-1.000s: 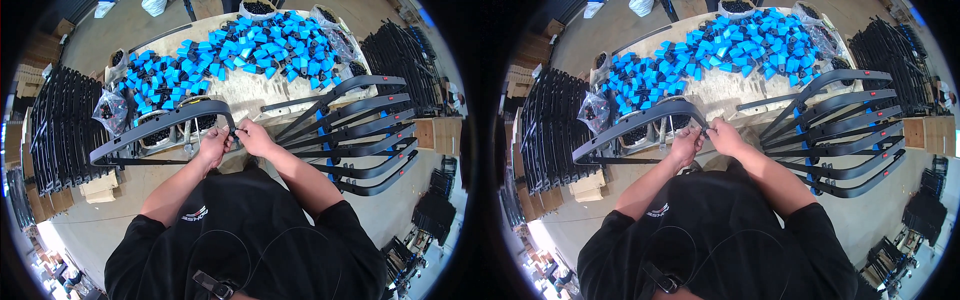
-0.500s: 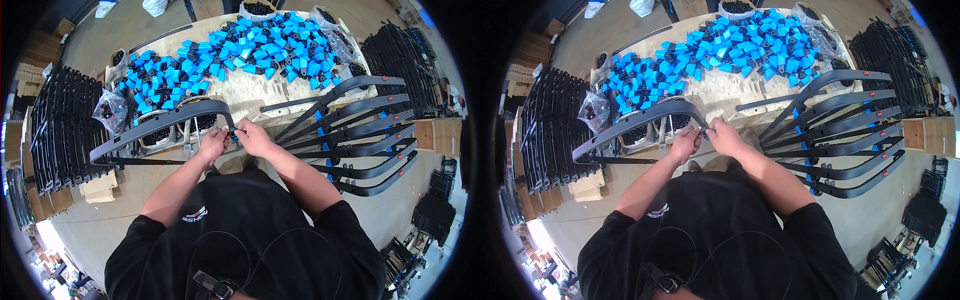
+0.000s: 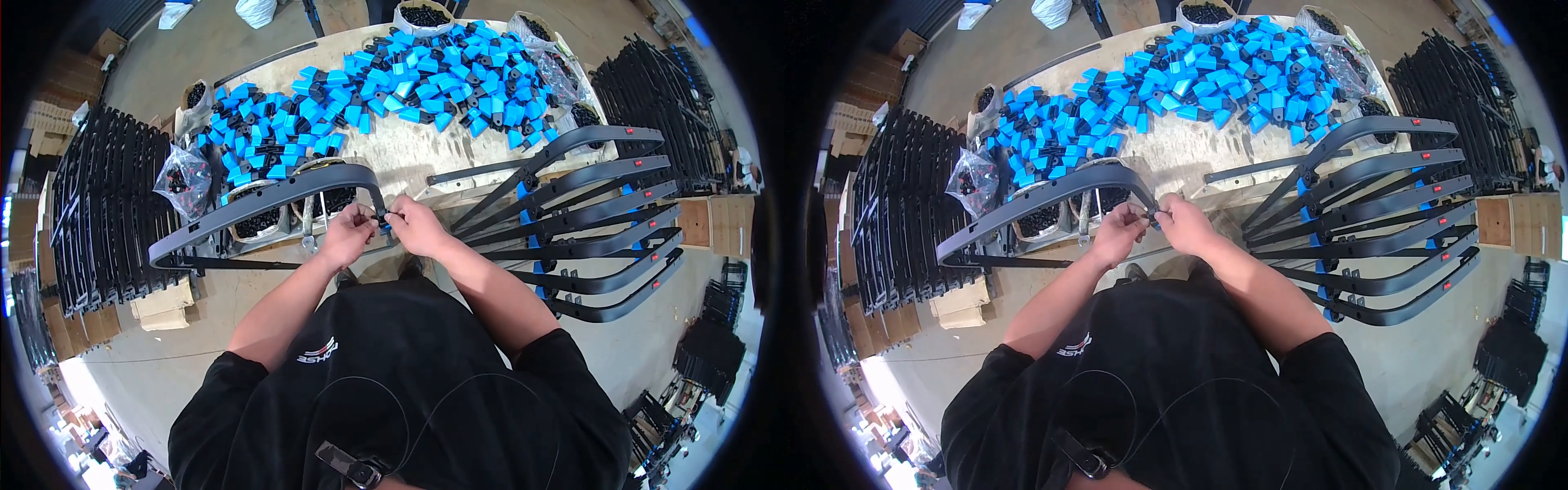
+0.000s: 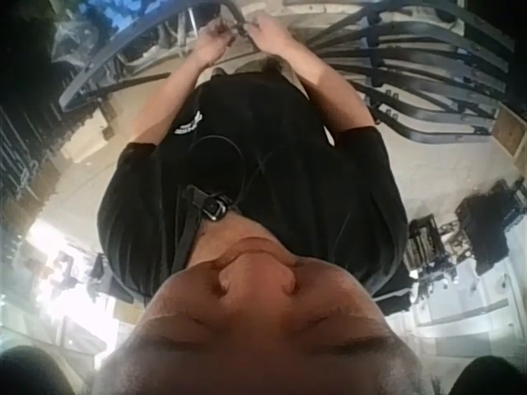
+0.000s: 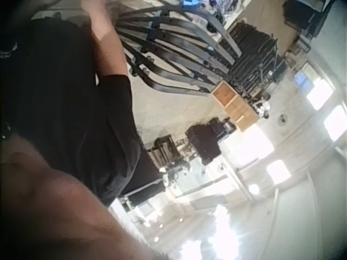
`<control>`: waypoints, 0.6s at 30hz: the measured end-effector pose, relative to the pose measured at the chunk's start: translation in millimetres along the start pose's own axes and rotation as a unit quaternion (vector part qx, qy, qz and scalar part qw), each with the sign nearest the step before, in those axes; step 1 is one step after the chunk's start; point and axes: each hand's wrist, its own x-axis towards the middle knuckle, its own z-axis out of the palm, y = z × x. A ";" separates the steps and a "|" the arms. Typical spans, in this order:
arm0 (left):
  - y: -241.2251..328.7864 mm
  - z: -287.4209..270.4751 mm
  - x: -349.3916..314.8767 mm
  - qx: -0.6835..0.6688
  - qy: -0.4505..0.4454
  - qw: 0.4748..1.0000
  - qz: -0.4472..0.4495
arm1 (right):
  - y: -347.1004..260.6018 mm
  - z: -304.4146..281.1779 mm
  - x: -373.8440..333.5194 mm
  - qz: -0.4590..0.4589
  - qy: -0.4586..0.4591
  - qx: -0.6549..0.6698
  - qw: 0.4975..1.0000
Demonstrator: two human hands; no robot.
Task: Assembling a metal frame by attaching blue protective covers and securing them with tools.
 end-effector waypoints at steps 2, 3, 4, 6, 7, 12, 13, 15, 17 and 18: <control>-7.0 0.1 -1.4 0.087 0.045 0.988 0.118 | 0.0 -0.2 0.3 0.028 -0.016 0.013 0.999; -10.4 -0.6 -0.4 0.087 0.046 0.988 0.119 | -0.4 0.8 0.9 0.028 -0.017 0.013 0.999; -12.3 -0.3 0.8 0.043 0.028 0.982 0.184 | 0.9 2.1 1.5 0.017 -0.011 0.015 1.000; -16.0 -2.9 0.1 -0.002 0.010 0.968 0.250 | 3.4 3.6 2.3 0.005 -0.004 0.017 1.000; -14.1 -4.3 -2.7 -0.063 0.023 0.974 0.218 | 3.9 4.0 2.4 0.002 -0.001 0.014 1.000; 1.7 4.1 3.7 0.044 0.118 0.991 -0.055 | -1.0 -1.0 1.0 0.015 -0.006 0.000 1.000; 2.5 8.7 5.5 0.017 0.089 0.986 -0.138 | -3.3 -3.1 0.1 0.028 -0.017 0.006 0.999; 1.6 13.2 3.1 -0.087 0.059 0.981 -0.160 | -7.3 -3.9 0.9 0.038 -0.027 0.013 0.999; -6.6 9.8 4.8 -0.076 0.055 0.992 -0.090 | -8.0 -4.1 0.3 0.032 -0.028 -0.009 0.999; -10.0 7.0 6.7 -0.065 0.052 0.996 -0.020 | -8.4 -3.8 0.9 0.028 -0.028 -0.013 0.999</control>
